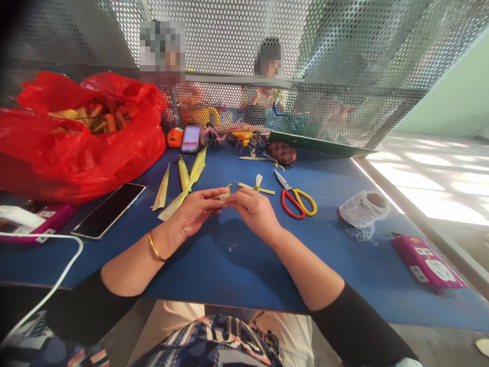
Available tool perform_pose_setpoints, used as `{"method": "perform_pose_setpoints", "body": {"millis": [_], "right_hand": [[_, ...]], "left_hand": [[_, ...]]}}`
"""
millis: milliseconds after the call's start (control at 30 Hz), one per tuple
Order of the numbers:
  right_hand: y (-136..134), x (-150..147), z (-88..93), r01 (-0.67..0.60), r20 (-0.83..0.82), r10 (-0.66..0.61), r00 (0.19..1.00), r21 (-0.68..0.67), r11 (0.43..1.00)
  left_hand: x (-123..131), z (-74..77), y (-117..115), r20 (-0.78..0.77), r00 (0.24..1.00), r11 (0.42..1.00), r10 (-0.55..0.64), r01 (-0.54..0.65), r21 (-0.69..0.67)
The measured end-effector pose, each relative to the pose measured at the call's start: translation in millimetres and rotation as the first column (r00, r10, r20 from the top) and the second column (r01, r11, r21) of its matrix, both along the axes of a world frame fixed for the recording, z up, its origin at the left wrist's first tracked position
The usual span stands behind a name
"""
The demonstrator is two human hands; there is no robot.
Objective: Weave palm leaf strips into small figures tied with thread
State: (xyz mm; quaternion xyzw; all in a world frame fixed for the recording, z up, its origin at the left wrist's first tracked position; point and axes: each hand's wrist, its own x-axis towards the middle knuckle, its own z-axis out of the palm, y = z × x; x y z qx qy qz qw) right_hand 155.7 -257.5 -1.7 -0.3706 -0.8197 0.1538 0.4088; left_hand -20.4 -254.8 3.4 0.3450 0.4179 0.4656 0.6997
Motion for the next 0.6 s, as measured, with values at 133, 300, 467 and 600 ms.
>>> {"method": "perform_pose_setpoints", "body": {"millis": [133, 300, 467, 600], "right_hand": [[-1.0, -1.4, -0.5, 0.085, 0.028, -0.085, 0.996, -0.013, 0.996], [-2.3, -5.6, -3.9, 0.178, 0.052, -0.175, 0.983, -0.043, 0.983], [-4.0, -9.3, -3.7, 0.195, -0.039, -0.201, 0.979, -0.133, 0.972], [-4.1, -10.2, -2.5, 0.173, -0.13, -0.203, 0.971, -0.21, 0.962]], "left_hand": [[3.8, -2.5, -0.9, -0.015, 0.998, 0.998, 0.058, -0.058, 0.039], [9.8, -6.2, -3.3, -0.088, 0.985, 0.977, 0.15, -0.133, 0.168], [12.0, -7.1, -4.8, -0.183, 0.959, 0.949, 0.215, -0.161, 0.271], [12.8, -6.7, -4.8, -0.167, 0.965, 0.953, 0.202, -0.155, 0.26]]}}
